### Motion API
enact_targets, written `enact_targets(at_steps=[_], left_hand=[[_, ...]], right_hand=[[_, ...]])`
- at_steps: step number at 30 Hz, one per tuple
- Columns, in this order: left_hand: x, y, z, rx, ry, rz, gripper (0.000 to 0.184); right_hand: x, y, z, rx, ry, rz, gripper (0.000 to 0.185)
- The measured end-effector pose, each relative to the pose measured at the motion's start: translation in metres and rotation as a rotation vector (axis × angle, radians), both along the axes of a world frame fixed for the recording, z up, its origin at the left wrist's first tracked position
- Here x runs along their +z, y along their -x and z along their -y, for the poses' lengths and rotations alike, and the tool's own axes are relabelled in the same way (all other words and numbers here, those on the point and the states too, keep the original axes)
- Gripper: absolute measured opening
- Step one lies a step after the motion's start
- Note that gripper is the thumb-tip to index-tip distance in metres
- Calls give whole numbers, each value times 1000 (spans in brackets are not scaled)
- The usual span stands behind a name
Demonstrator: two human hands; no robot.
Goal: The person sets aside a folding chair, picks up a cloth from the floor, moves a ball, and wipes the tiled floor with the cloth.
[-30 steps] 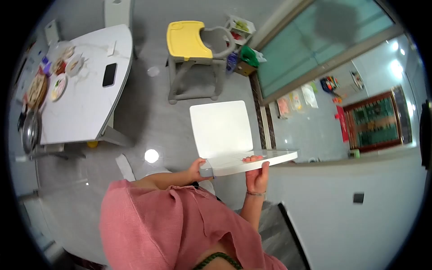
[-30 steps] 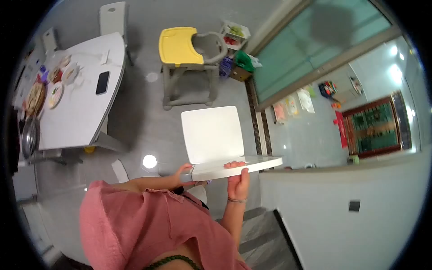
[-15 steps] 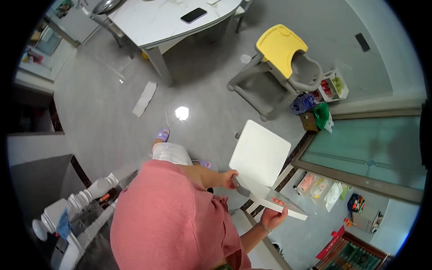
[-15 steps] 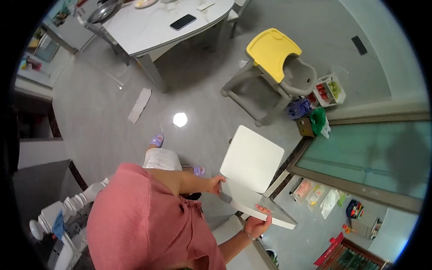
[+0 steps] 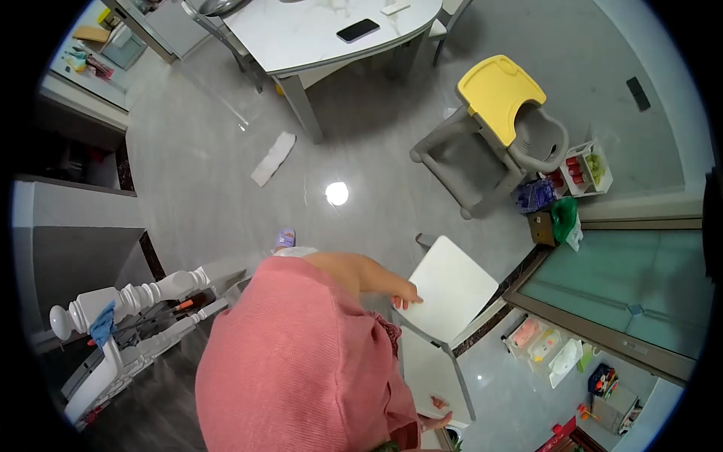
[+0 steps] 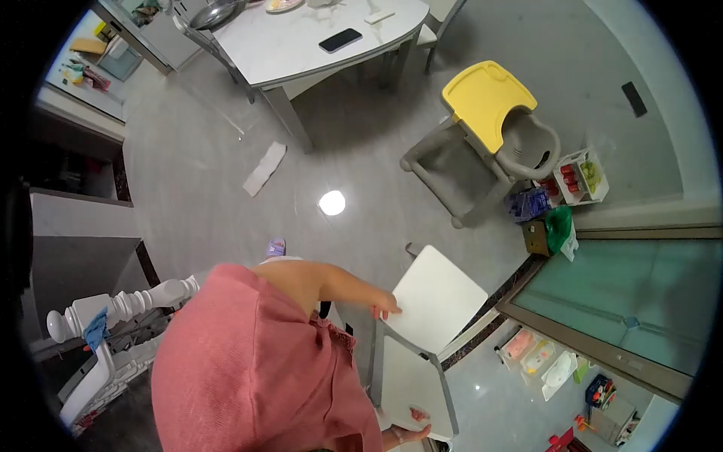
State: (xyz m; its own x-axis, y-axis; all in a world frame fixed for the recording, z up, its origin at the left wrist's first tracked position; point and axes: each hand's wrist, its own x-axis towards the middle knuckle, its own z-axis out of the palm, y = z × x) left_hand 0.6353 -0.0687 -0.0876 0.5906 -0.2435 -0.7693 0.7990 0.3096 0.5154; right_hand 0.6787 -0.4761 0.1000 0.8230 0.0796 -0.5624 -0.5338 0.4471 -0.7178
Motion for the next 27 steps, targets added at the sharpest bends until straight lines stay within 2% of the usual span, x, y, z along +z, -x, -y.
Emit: enact_targets(at_steps=[3, 5, 6, 7, 8, 9, 14, 16, 17, 20, 22, 23, 25, 27], left_hand=[[1, 30, -50, 45, -222, 17, 40], [3, 66, -86, 132, -420, 27, 43], [5, 87, -107, 203, -558, 34, 45], [3, 108, -125, 108, -668, 22, 46], [1, 131, -139, 13, -777, 6, 47], [4, 153, -147, 32, -817, -40, 46], [13, 270, -179, 102, -842, -78, 45], [23, 315, -189, 220, -827, -61, 40], [20, 340, -194, 237, -833, -69, 40], [12, 412, -204, 352, -758, -164, 36], [12, 466, -204, 584, -725, -245, 34], [11, 493, -208, 606, -726, -258, 34], [3, 550, -222, 619, -656, -329, 34], [7, 605, -226, 747, -675, -388, 34]], right_hand=[[-2, 6, 14, -31, 109, -82, 38], [-6, -3, 25, 73, -48, -63, 41], [-6, -5, 26, 86, -39, -48, 42], [-6, -7, 23, 74, 31, -5, 42], [-5, -6, 17, 56, 151, 42, 43], [-3, -4, 11, 40, 337, 113, 44], [29, -10, -37, -59, 1623, 521, 48], [42, -21, -68, -192, 1834, 769, 49], [42, -25, -89, -182, 1820, 783, 49], [44, -31, -167, -126, 1799, 1216, 53], [27, -13, -236, 132, 1665, 1291, 62], [15, -1, -273, 283, 1578, 1296, 71], [19, 67, -366, 604, 1327, 1027, 68], [-18, 105, -428, 884, 1194, 982, 70]])
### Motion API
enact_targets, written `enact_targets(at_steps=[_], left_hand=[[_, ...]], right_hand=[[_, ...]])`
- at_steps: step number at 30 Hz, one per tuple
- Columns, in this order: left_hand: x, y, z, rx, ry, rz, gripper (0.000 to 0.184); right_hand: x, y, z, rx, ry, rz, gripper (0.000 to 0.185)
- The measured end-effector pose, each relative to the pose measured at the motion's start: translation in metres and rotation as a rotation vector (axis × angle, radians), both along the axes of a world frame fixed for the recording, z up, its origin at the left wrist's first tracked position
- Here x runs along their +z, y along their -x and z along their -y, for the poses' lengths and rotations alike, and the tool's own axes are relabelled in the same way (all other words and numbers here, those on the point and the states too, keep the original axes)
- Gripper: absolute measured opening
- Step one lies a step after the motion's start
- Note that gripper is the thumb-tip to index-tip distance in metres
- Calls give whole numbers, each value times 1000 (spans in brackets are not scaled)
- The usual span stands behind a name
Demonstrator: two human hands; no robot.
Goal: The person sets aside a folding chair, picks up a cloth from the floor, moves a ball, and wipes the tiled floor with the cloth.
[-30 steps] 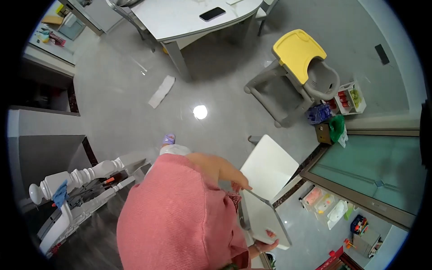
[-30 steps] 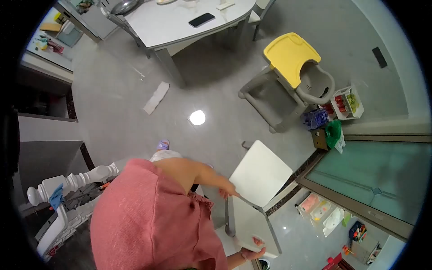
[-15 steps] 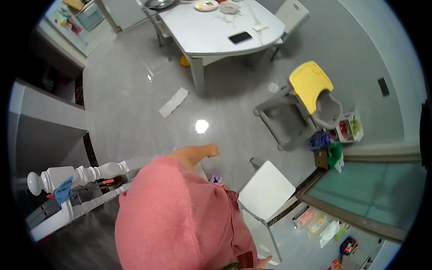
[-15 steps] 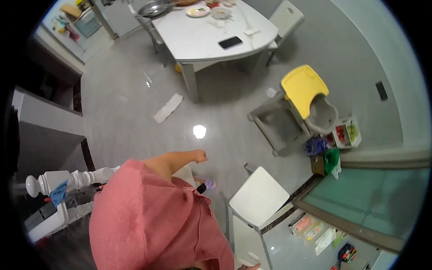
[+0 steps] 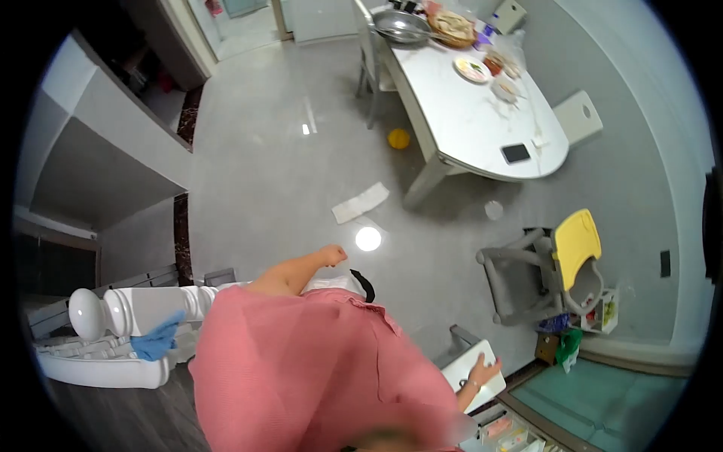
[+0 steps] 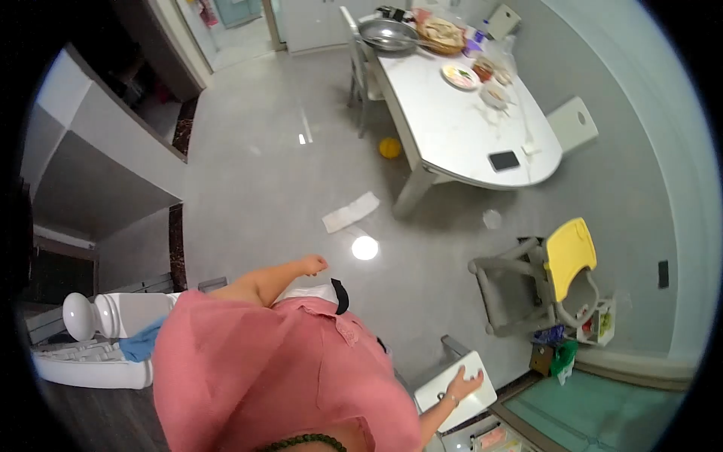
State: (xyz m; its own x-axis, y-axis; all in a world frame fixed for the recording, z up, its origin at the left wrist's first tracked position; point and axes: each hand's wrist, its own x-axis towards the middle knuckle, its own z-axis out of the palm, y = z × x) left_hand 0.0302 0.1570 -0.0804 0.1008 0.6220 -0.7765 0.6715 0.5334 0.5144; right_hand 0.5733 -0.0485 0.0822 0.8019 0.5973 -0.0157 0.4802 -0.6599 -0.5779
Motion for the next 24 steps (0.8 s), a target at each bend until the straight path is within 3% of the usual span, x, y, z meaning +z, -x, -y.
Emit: enact_targets(at_steps=[3, 10, 16, 19, 23, 24], left_hand=[[12, 79, -5, 226, -31, -15, 33], [30, 186, -26, 813, 6, 241, 29], [35, 215, -39, 1033, -39, 286, 30], [-9, 243, -26, 1008, -68, 272, 26], [-15, 267, 16, 1026, -45, 107, 23], [4, 269, 16, 1042, -12, 58, 22]], right_hand=[[-57, 48, -77, 371, 67, -99, 67], [-32, 165, -221, 862, 332, -276, 62], [-22, 208, -328, 987, 581, -260, 57], [-29, 247, -393, 1102, 621, -183, 56], [-47, 314, -488, 1276, 575, -139, 55], [-48, 337, -511, 1353, 548, -163, 54]])
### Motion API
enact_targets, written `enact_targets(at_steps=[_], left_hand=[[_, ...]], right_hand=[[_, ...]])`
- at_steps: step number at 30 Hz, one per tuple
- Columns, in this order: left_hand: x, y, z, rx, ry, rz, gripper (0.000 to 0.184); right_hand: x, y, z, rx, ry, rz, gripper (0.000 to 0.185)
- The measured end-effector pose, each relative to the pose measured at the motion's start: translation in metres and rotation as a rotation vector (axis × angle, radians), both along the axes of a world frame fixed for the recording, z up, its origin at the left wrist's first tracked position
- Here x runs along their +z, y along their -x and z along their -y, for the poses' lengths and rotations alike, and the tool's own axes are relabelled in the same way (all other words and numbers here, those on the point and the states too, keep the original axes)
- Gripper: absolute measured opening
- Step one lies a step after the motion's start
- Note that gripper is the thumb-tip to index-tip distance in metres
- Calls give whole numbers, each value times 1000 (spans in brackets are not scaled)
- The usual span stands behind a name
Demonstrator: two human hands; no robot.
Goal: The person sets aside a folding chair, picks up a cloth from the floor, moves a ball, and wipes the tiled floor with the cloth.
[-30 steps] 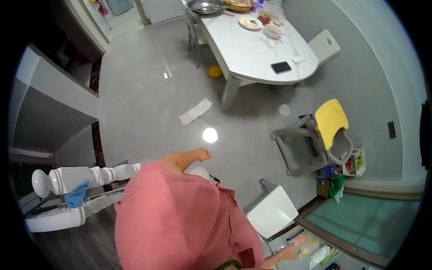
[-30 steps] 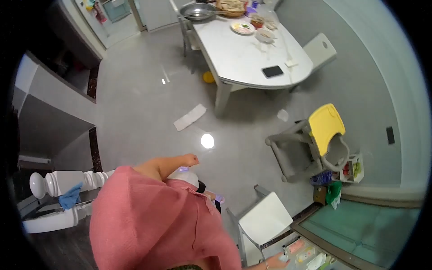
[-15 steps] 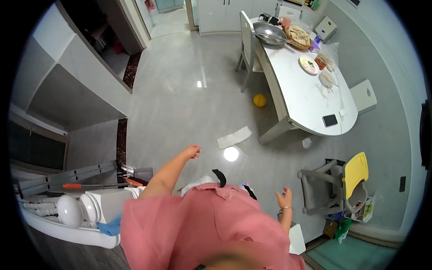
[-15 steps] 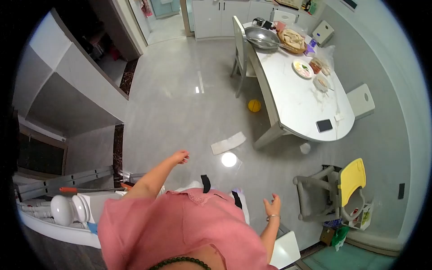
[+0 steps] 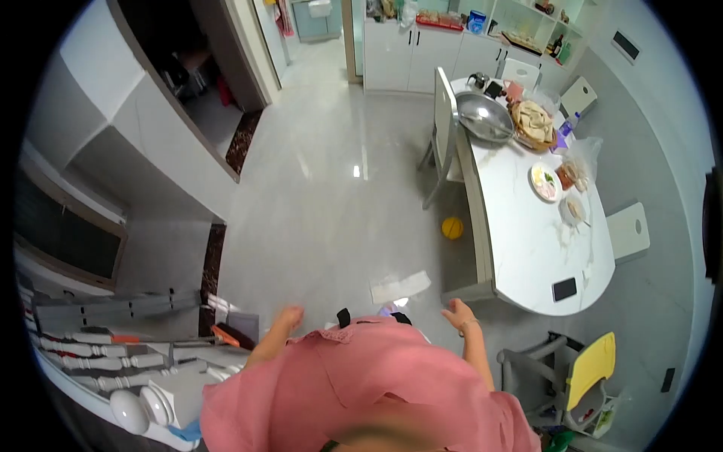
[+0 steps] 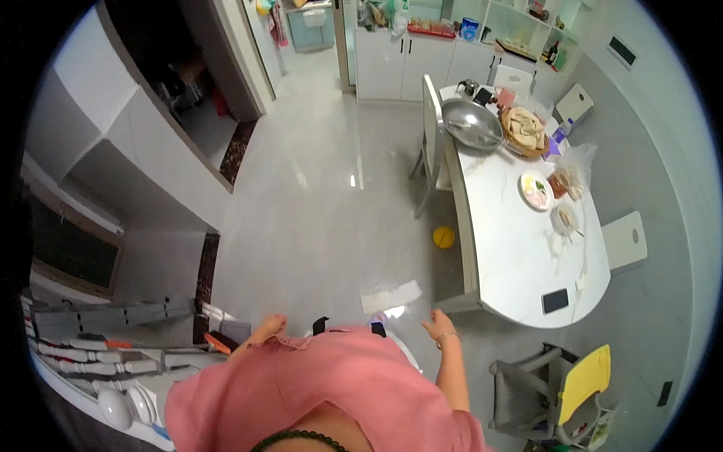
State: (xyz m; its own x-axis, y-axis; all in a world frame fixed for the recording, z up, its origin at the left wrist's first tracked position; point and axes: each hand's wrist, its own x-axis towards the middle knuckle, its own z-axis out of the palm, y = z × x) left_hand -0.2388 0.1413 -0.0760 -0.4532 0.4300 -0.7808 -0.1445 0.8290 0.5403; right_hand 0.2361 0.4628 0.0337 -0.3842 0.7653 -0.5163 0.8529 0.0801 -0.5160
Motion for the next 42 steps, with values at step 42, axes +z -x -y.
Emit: enact_targets(at_steps=[42], left_hand=[[84, 352, -693, -478, -294, 158, 39]], right_hand=[[48, 479, -582, -1340, 310, -1709, 91]])
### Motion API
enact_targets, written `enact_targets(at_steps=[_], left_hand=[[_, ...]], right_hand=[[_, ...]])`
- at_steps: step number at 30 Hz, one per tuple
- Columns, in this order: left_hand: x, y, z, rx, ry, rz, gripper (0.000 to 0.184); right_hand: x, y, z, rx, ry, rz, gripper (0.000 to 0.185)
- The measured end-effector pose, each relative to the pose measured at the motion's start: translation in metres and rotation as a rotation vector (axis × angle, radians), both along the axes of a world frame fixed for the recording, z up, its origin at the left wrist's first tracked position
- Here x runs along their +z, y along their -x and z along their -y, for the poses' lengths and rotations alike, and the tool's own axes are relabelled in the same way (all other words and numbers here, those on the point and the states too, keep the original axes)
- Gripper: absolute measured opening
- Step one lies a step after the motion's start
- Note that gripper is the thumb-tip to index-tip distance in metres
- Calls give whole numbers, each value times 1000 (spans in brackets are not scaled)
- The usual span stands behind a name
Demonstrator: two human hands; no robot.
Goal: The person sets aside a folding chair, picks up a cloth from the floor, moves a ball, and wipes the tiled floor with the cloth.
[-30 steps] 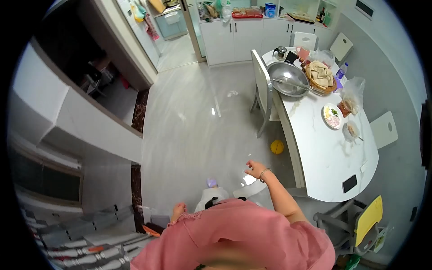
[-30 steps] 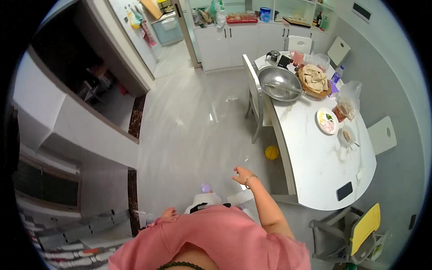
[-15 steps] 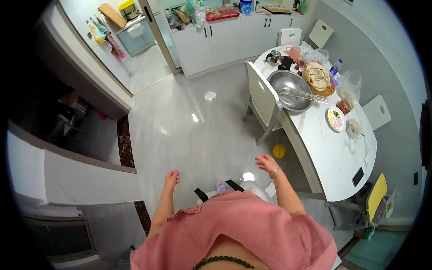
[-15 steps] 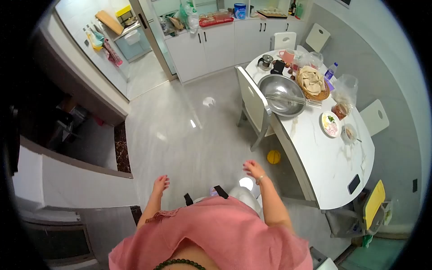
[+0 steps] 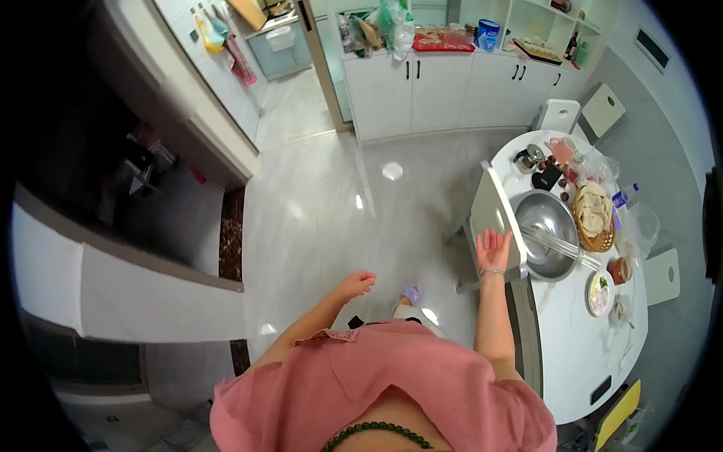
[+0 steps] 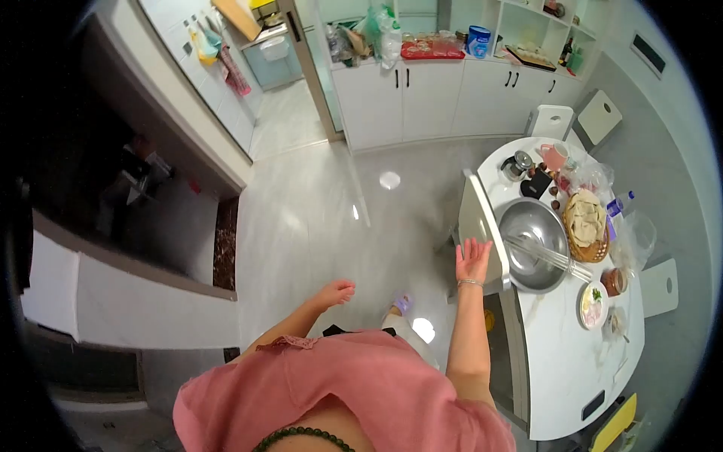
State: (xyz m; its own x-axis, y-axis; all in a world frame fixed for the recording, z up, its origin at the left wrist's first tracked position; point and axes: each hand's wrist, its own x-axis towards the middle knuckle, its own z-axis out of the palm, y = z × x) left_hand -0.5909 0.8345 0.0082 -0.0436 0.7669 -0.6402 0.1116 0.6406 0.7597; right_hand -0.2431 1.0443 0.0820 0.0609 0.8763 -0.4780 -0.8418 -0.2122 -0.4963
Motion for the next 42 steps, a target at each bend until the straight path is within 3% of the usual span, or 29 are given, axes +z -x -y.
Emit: enact_targets(at_steps=[2, 6, 11, 18, 20, 21, 23, 25, 29, 34, 35, 37, 39, 40, 41, 42], left_hand=[[7, 8, -32, -76, 29, -41, 40], [17, 22, -94, -140, 144, -111, 41], [1, 29, -156, -148, 191, -65, 39], [-5, -1, -275, -544, 222, -6, 46], [-16, -16, -320, -416, 338, 117, 42], [-27, -21, -343, -472, 347, 119, 42], [-46, -33, -394, -417, 366, 389, 60], [-35, -55, -431, -409, 413, 444, 63], [2, -91, -451, -273, 633, 415, 69], [-38, -50, -457, -445, 956, 667, 68], [-50, -14, -450, -834, 457, 659, 65], [-36, 4, -451, -1208, -63, 621, 63], [56, 7, -439, -1507, -189, 408, 61], [88, 1, -427, -1533, -178, 411, 61], [117, -6, -412, -1366, 35, 437, 45], [103, -6, -410, -1354, 154, 400, 43]], right_hand=[[-11, 1, -26, -143, 68, -52, 89], [-15, 10, -55, -237, 59, -140, 66], [3, 24, -68, -361, 96, -234, 61], [5, 35, -75, -537, 43, -340, 45], [12, 41, -78, -651, 61, -328, 52], [13, 44, -78, -660, 82, -325, 50], [15, 52, -79, -698, 108, -299, 44], [20, 69, -68, -723, 138, -238, 40], [23, 122, -41, -825, 206, -216, 37], [50, 193, -5, -782, 221, -230, 42], [54, 205, 4, -774, 199, -243, 41], [58, 224, 21, -771, 154, -249, 43], [58, 235, 39, -790, 139, -262, 45], [58, 239, 48, -782, 120, -257, 48], [50, 243, 58, -759, 150, -238, 59], [44, 247, 69, -787, 150, -241, 59]])
